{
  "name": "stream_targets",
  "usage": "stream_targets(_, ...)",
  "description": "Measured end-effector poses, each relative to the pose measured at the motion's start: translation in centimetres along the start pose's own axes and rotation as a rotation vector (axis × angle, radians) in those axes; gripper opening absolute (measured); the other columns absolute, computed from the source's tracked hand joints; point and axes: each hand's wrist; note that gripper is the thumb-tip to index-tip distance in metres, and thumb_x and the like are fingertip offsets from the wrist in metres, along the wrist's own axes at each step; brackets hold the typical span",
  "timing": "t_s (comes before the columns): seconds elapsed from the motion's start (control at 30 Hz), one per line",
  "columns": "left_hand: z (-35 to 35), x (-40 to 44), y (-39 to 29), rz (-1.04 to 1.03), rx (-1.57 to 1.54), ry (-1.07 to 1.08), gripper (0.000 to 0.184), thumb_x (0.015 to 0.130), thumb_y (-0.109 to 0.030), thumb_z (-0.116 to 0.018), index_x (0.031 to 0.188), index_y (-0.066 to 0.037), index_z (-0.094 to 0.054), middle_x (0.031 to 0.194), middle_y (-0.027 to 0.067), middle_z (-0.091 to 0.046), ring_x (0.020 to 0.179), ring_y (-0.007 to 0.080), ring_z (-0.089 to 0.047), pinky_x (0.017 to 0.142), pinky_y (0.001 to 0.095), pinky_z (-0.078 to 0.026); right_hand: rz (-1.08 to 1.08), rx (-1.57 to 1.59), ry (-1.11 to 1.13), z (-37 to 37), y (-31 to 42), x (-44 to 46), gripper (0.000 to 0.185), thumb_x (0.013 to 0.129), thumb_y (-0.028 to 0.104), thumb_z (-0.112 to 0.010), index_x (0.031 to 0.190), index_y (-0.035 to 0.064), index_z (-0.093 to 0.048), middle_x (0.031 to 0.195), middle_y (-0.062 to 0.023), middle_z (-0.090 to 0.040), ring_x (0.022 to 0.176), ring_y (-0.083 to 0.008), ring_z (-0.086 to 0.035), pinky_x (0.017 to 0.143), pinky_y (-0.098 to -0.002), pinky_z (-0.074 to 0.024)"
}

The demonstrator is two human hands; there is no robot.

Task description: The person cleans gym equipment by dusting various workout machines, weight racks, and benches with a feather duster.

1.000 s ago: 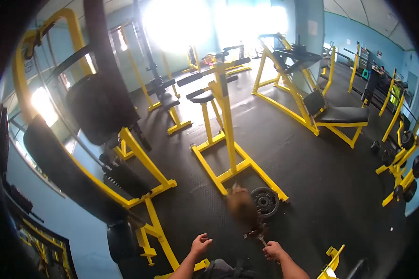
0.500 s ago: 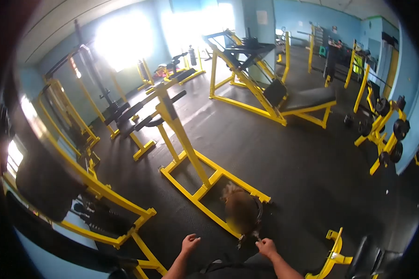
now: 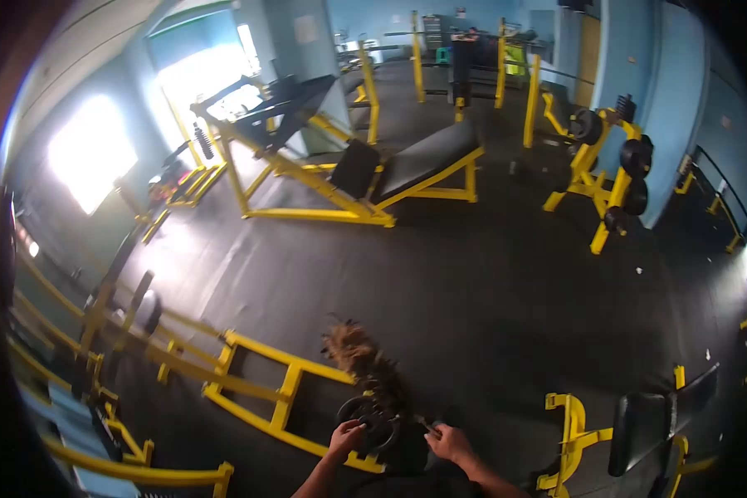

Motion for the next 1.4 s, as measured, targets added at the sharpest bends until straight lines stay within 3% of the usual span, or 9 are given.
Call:
stream_targets(0.13, -7.4, 4.6, -9.5, 0.016, -0.252, 0.281, 0.051, 0.083, -0.027, -0.068, 0.123, -0.001, -0.049, 0.094, 0.0060, -0.062, 0.076, 0.0147, -0.060, 0.056, 0.0258, -0.047, 0.042, -0.166, 0.107, 9.5, 3.5, 9.0, 0.032, 0.078, 0.037, -0.064, 0.087, 0.0066, -0.063, 0.078, -0.0169, -0.065, 0.078, -0.0387, -0.062, 0.067, -0.0450, -0.0500)
stream_targets(0.33, -11.5, 7.7, -22.4, -0.093, -0.385, 0.132, 0.051, 0.083, -0.030, -0.068, 0.123, -0.005, -0.049, 0.105, 0.0081, -0.060, 0.096, 0.0195, -0.059, 0.078, 0.0342, -0.047, 0.283, -0.245, 0.174, 16.3, 7.8, 19.9, 0.030, 0.078, 0.036, -0.062, 0.088, 0.0079, -0.063, 0.080, -0.0161, -0.066, 0.079, -0.0382, -0.062, 0.069, -0.0445, -0.0506)
stream_targets(0.63, -9.1, 18.5, -28.5, -0.319, -0.689, -0.210, 0.054, 0.084, -0.029, -0.065, 0.126, 0.002, -0.050, 0.119, 0.0097, -0.058, 0.109, 0.0201, -0.054, 0.094, 0.0336, -0.042, 0.286, -0.110, 0.557, 9.0, 11.8, 34.5, 0.031, 0.075, 0.025, -0.068, 0.099, 0.0059, -0.065, 0.084, -0.0142, -0.068, 0.080, -0.0254, -0.067, 0.073, -0.0341, -0.0515)
stream_targets(0.73, -5.8, 23.8, -32.5, -0.124, -0.749, -0.306, 0.049, 0.085, -0.024, -0.065, 0.125, 0.002, -0.051, 0.120, 0.0098, -0.057, 0.107, 0.0193, -0.055, 0.094, 0.0326, -0.042, 0.185, -0.116, 0.769, 5.9, 14.3, 43.1, 0.031, 0.075, 0.019, -0.069, 0.103, 0.0045, -0.063, 0.085, -0.0108, -0.068, 0.076, -0.0172, -0.065, 0.069, -0.0306, -0.0515)
stream_targets(0.83, -1.2, 25.8, -36.7, -0.414, -0.559, -0.417, 0.046, 0.086, -0.025, -0.064, 0.123, 0.001, -0.054, 0.119, 0.0093, -0.058, 0.104, 0.0184, -0.056, 0.091, 0.0310, -0.043, 0.096, -0.077, 1.007, 3.5, 21.2, 50.9, 0.027, 0.077, 0.012, -0.067, 0.102, 0.0043, -0.061, 0.083, -0.0070, -0.066, 0.075, -0.0133, -0.061, 0.068, -0.0296, -0.0502)
stream_targets(1.03, 10.1, 26.5, -43.8, -0.741, -0.401, -0.782, 0.045, 0.086, -0.031, -0.063, 0.120, -0.004, -0.055, 0.111, 0.0068, -0.061, 0.094, 0.0172, -0.060, 0.079, 0.0310, -0.047, 0.354, -0.066, 1.228, -5.1, 38.2, 63.2, 0.020, 0.081, 0.004, -0.063, 0.100, 0.0037, -0.058, 0.077, -0.0015, -0.061, 0.069, -0.0078, -0.052, 0.062, -0.0245, -0.0439)
stream_targets(1.17, 16.7, 24.1, -45.8, -0.553, -0.915, -0.980, 0.048, 0.087, -0.033, -0.061, 0.124, -0.010, -0.044, 0.101, 0.0039, -0.061, 0.084, 0.0131, -0.060, 0.071, 0.0278, -0.046, 0.452, 0.204, 1.280, -12.6, 48.2, 64.0, 0.023, 0.084, 0.004, -0.060, 0.107, 0.0039, -0.059, 0.076, -0.0003, -0.059, 0.064, -0.0060, -0.049, 0.060, -0.0229, -0.0424)
stream_targets(1.23, 19.3, 22.5, -45.9, -0.917, -1.057, -1.103, 0.045, 0.087, -0.035, -0.059, 0.122, -0.011, -0.044, 0.097, 0.0036, -0.061, 0.083, 0.0120, -0.061, 0.071, 0.0278, -0.046, 0.512, 0.263, 1.368, -16.9, 53.3, 62.1, 0.023, 0.088, 0.004, -0.056, 0.110, 0.0014, -0.058, 0.073, 0.0016, -0.057, 0.061, -0.0040, -0.046, 0.056, -0.0208, -0.0401)
stream_targets(1.4, 23.3, 16.9, -49.9, -1.135, -0.874, -2.131, 0.036, 0.090, -0.025, -0.049, 0.122, -0.008, -0.044, 0.100, 0.0050, -0.056, 0.088, 0.0135, -0.056, 0.079, 0.0278, -0.043, 1.172, 0.076, 1.610, -28.2, 62.7, 57.3, 0.026, 0.093, 0.012, -0.051, 0.114, -0.0001, -0.058, 0.080, -0.0081, -0.064, 0.069, -0.0119, -0.058, 0.061, -0.0250, -0.0461)
Point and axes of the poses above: each hand's wrist, its own x-axis towards the middle knuckle, its own z-axis out of the back of the hand, y = z × x
